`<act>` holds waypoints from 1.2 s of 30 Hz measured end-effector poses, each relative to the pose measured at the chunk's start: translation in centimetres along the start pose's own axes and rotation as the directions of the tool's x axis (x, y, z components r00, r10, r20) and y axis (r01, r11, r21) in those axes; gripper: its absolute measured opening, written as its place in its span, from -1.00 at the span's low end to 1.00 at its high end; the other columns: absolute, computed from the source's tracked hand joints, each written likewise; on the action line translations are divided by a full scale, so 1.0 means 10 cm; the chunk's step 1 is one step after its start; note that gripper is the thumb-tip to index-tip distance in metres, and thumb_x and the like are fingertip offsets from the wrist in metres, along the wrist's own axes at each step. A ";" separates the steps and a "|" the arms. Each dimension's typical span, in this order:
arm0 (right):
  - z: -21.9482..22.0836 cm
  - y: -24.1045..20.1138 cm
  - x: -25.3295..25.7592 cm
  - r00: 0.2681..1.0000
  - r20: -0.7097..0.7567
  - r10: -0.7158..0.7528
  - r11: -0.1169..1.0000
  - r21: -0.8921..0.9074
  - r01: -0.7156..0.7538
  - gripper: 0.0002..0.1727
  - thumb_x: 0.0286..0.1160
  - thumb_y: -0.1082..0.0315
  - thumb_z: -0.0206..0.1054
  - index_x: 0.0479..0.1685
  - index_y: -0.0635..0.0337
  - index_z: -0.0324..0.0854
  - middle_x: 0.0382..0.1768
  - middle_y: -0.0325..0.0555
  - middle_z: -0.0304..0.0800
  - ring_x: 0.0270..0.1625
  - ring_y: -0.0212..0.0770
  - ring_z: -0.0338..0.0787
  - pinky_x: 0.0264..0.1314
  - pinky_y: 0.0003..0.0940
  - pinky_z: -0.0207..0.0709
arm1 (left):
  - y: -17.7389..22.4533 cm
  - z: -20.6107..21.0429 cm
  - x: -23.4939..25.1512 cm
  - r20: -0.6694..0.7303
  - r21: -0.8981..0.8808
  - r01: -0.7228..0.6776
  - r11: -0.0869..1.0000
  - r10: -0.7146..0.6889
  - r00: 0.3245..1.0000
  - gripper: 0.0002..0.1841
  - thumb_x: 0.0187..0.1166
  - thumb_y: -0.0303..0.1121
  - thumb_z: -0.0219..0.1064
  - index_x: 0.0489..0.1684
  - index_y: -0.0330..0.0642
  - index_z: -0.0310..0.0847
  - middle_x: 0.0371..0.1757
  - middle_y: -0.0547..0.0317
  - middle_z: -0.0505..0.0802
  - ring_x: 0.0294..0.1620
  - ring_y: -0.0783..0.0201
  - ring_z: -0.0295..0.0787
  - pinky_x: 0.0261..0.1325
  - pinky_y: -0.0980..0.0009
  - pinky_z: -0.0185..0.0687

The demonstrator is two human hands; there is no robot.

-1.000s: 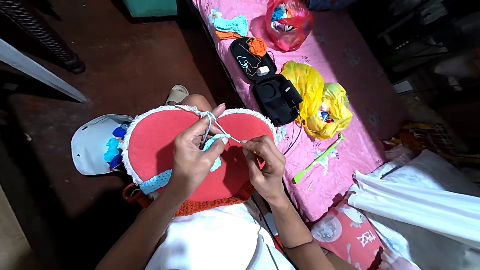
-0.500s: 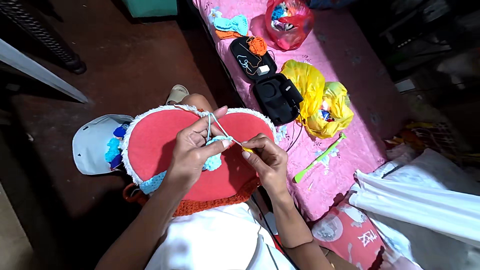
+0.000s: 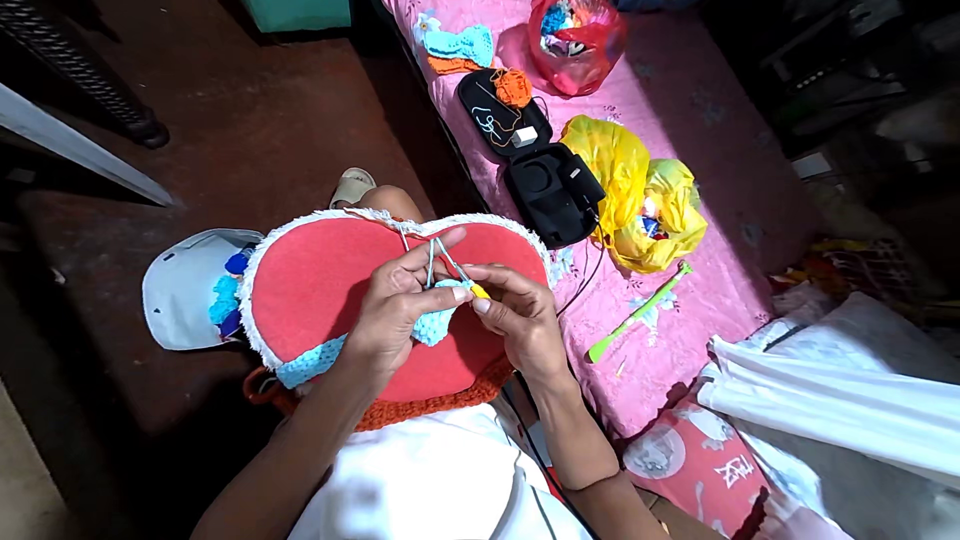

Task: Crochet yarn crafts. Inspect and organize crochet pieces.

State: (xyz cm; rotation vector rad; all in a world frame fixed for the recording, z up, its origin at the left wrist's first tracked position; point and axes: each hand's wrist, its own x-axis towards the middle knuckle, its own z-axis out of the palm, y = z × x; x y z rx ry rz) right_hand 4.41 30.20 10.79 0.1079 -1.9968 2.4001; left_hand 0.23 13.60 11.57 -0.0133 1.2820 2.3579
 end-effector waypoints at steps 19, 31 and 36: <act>-0.04 0.06 0.00 0.980 -0.048 -0.195 0.929 -0.331 0.168 -0.69 0.43 0.64 0.27 0.06 0.34 0.83 -0.23 -0.18 0.74 -0.21 -0.48 0.69 -0.12 -0.61 0.64 | 0.11 -0.49 0.16 0.232 0.112 -0.275 0.955 0.244 0.942 -0.67 0.43 -0.17 0.47 0.13 -0.01 0.85 0.18 0.15 0.88 0.15 0.28 0.82 0.18 0.38 0.73; 0.17 -0.08 0.06 0.954 -0.079 -0.290 0.878 -0.418 0.233 -0.70 0.43 0.63 0.28 0.08 0.38 0.80 -0.22 -0.14 0.73 -0.25 -0.53 0.67 -0.17 -0.68 0.62 | -0.41 -0.03 0.12 0.297 0.722 -0.682 0.117 0.838 0.458 -0.67 0.66 -0.48 0.30 0.35 -0.34 0.63 -0.23 -0.06 0.90 -0.19 0.31 0.83 0.00 0.54 0.68; 0.17 -0.10 0.18 0.998 -0.035 -0.052 0.975 0.216 0.058 -0.60 0.39 0.66 0.31 0.25 0.31 0.64 -0.22 -0.09 0.79 -0.48 -0.55 0.56 -0.47 -0.68 0.41 | -0.21 -0.02 0.04 0.132 0.553 -0.686 0.472 0.764 0.632 -0.42 0.53 -0.53 0.38 0.61 -0.26 0.44 -0.06 0.28 0.91 -0.06 0.52 0.84 0.12 0.53 0.76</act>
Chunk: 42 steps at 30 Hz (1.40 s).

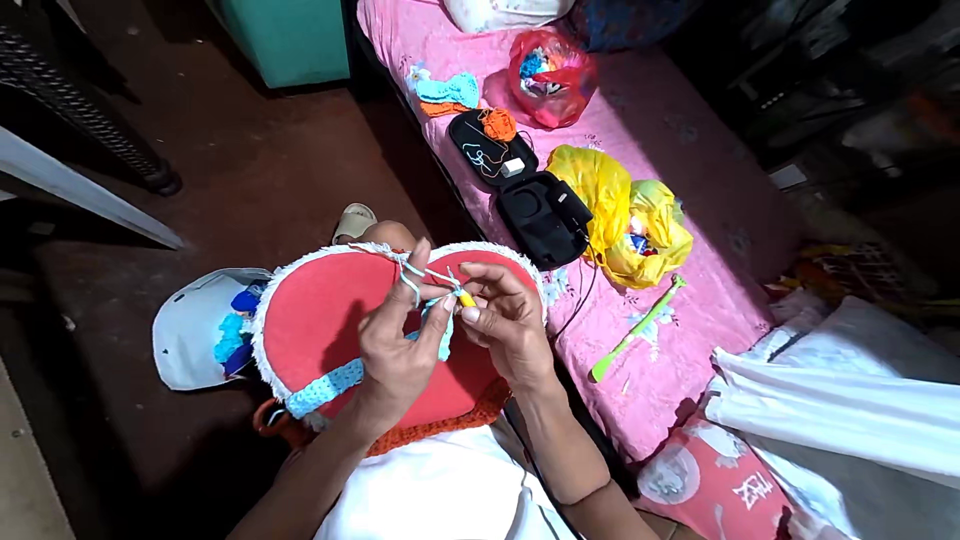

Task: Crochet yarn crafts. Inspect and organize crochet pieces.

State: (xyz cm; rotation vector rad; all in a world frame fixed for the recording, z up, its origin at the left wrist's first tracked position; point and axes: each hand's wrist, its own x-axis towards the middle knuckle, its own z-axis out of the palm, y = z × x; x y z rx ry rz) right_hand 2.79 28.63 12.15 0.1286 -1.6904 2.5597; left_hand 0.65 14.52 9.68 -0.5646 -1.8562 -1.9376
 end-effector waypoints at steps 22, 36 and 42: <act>-0.18 0.08 -0.07 0.981 0.128 -0.148 0.740 -0.643 0.196 -0.74 0.43 0.59 0.26 0.01 0.37 0.79 -0.24 -0.17 0.74 -0.18 -0.49 0.71 -0.06 -0.60 0.67 | -0.04 -0.08 0.05 0.143 0.406 -0.135 0.904 0.083 0.986 -0.48 0.50 -0.57 0.26 0.52 -0.28 0.59 -0.32 0.00 0.86 -0.34 0.25 0.76 -0.18 0.41 0.68; -0.22 0.08 0.09 0.997 0.029 0.075 0.997 0.029 -0.076 -0.72 0.42 0.55 0.35 0.06 0.21 0.83 -0.22 -0.15 0.83 -0.48 -0.56 0.58 -0.44 -0.64 0.47 | -0.26 -0.52 0.26 0.286 -0.217 0.547 0.809 -0.483 0.828 -0.88 0.53 -0.50 0.33 -0.29 -0.09 0.80 -0.35 0.33 0.92 -0.37 0.49 0.83 -0.23 0.55 0.78; -0.26 0.07 0.05 0.994 -0.026 0.104 0.993 0.055 -0.102 -0.73 0.41 0.59 0.34 0.03 0.24 0.83 -0.26 -0.12 0.84 -0.51 -0.55 0.58 -0.47 -0.65 0.46 | -0.37 -0.95 0.46 0.617 0.164 0.602 0.782 -0.557 0.556 -0.82 0.33 -0.32 0.48 -0.67 -0.04 0.73 -0.63 0.33 0.78 -0.59 0.54 0.67 -0.49 0.61 0.56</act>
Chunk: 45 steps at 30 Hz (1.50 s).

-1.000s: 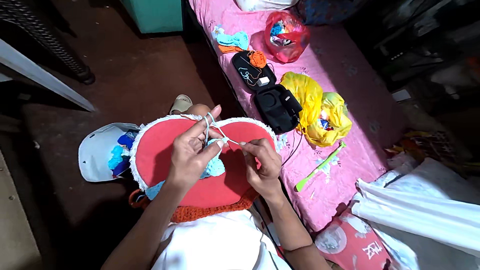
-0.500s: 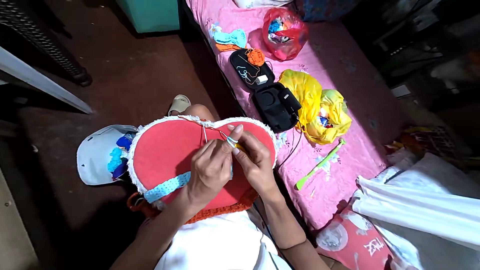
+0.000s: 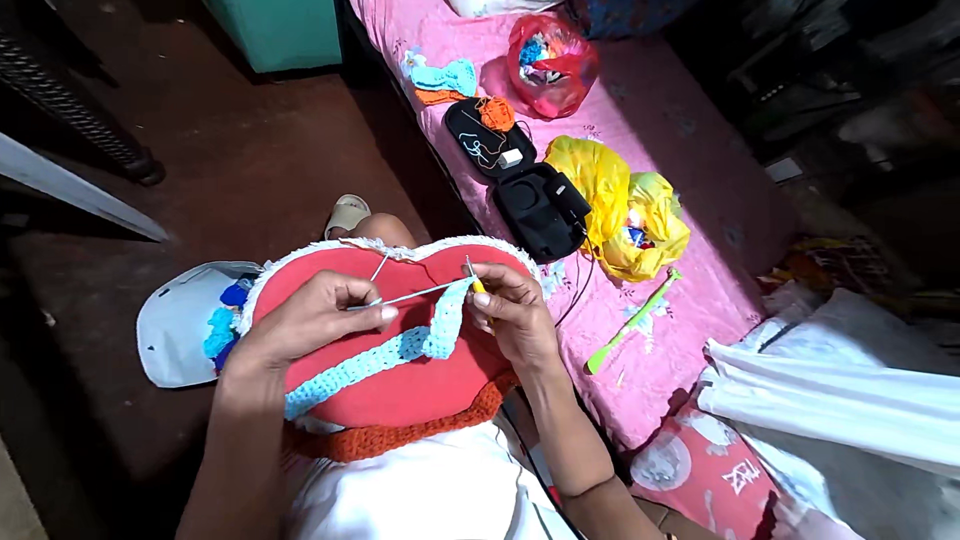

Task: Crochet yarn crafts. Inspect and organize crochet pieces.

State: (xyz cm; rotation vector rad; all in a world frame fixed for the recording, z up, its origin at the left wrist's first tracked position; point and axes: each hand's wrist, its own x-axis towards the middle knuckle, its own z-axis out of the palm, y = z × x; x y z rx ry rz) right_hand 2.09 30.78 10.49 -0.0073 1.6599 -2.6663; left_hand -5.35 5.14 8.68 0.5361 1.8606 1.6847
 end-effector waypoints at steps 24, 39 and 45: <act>-0.11 -0.08 -0.18 0.988 -0.009 -0.153 0.895 -0.426 0.135 -0.62 0.46 0.62 0.24 0.22 0.27 0.77 -0.23 -0.25 0.69 -0.44 -0.57 0.52 -0.40 -0.67 0.46 | 0.40 0.89 0.22 -0.332 -0.342 -0.169 0.924 0.050 0.942 0.02 0.26 -0.81 0.33 0.88 0.14 0.10 -0.17 0.13 0.90 -0.31 0.37 0.87 -0.21 0.56 0.80; -0.37 -0.15 -0.19 0.876 0.371 -0.309 0.362 -0.806 0.469 -0.59 0.45 0.55 0.21 0.13 0.06 0.88 -0.34 -0.15 0.62 -0.36 -0.43 0.55 -0.33 -0.53 0.47 | 0.39 0.90 0.16 -0.383 -0.295 -0.159 0.942 0.036 0.923 -0.16 0.35 -0.77 0.31 0.78 -0.09 0.26 -0.22 0.19 0.92 -0.35 0.44 0.84 -0.26 0.61 0.76; -0.23 -0.19 -0.25 0.828 0.447 -0.338 -0.015 -0.883 0.470 -0.54 0.38 0.55 0.21 0.14 -0.03 0.89 -0.38 -0.09 0.63 -0.38 -0.25 0.62 -0.44 -0.40 0.46 | 0.40 0.92 0.16 -0.427 -0.209 -0.147 0.967 0.045 0.903 -0.15 0.35 -0.79 0.33 0.78 -0.11 0.24 -0.23 0.26 0.91 -0.37 0.50 0.81 -0.30 0.66 0.71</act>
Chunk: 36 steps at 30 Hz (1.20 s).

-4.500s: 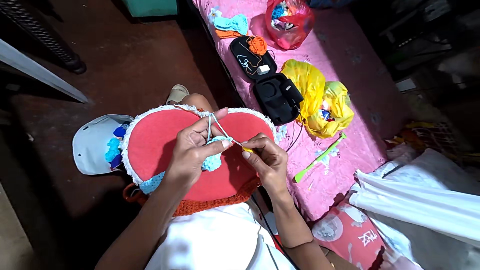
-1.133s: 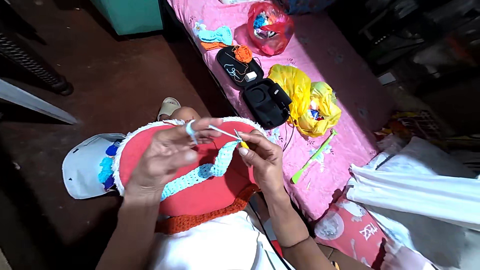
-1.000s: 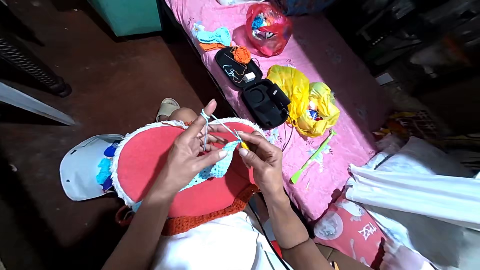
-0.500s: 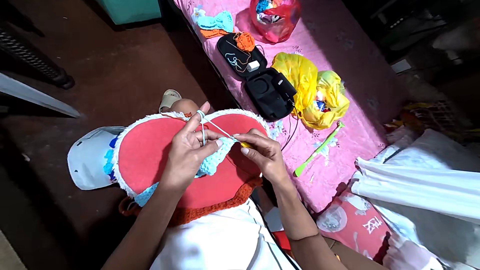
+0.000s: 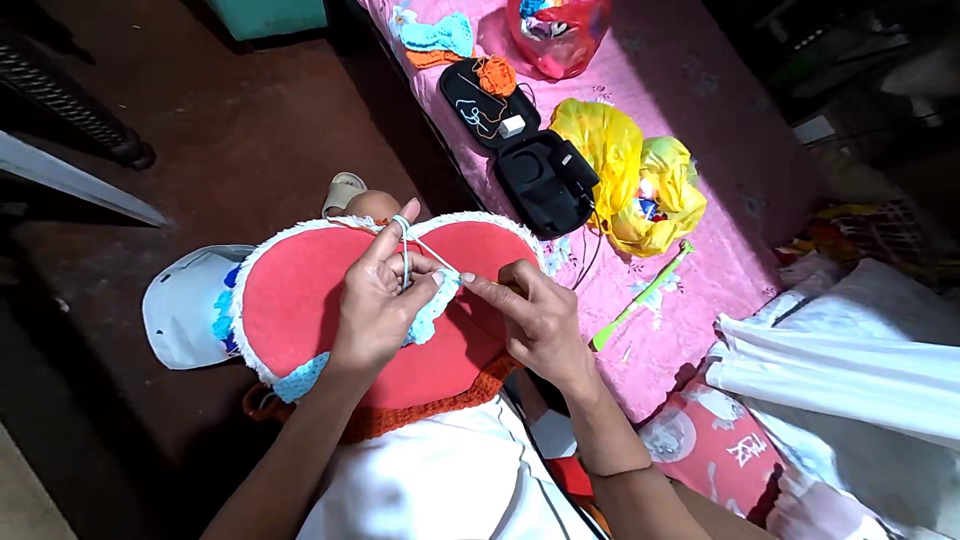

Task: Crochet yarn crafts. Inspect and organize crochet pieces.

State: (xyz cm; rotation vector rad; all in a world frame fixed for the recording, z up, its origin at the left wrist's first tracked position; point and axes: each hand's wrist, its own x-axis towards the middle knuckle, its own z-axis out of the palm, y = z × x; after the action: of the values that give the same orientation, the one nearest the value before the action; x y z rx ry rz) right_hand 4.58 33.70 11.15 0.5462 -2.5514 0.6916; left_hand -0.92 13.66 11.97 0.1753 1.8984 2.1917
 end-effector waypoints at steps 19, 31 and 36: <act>0.30 -0.26 0.06 0.868 0.023 0.496 0.540 0.775 -0.329 -0.63 0.43 0.66 0.28 0.24 0.42 0.58 -0.15 -0.13 0.79 -0.24 -0.51 0.72 -0.16 -0.63 0.63 | -0.27 0.20 -0.12 -0.085 0.141 -0.344 0.928 0.358 0.930 -0.22 0.39 -0.61 0.42 0.73 -0.39 0.22 -0.16 0.32 0.92 -0.23 0.57 0.83 -0.08 0.64 0.76; 0.14 0.07 -0.01 0.993 -0.117 0.007 0.973 0.230 0.020 -0.83 0.51 0.50 0.25 -0.15 0.29 0.78 -0.36 -0.07 0.76 -0.31 -0.37 0.71 -0.25 -0.56 0.59 | -0.15 -0.03 -0.04 -0.074 0.333 -0.295 0.895 0.337 0.939 -0.40 0.43 -0.56 0.35 0.59 -0.25 0.51 -0.14 0.35 0.89 -0.28 0.65 0.72 -0.17 0.74 0.63; 0.12 -0.01 0.05 0.913 0.168 0.371 0.538 0.763 -0.359 -0.71 0.47 0.60 0.29 0.14 0.34 0.69 -0.12 -0.23 0.81 -0.18 -0.55 0.73 -0.06 -0.61 0.66 | -0.18 0.00 -0.04 -0.004 0.271 -0.414 0.869 0.431 0.902 -0.38 0.43 -0.58 0.34 0.61 -0.29 0.47 -0.09 0.31 0.89 -0.19 0.64 0.76 -0.07 0.72 0.69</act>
State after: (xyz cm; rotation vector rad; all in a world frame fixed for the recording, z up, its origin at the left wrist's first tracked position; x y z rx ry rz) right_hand 3.89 32.81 10.51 0.2252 -2.2380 2.0130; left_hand -0.31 13.80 10.22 0.6331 2.3732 2.2015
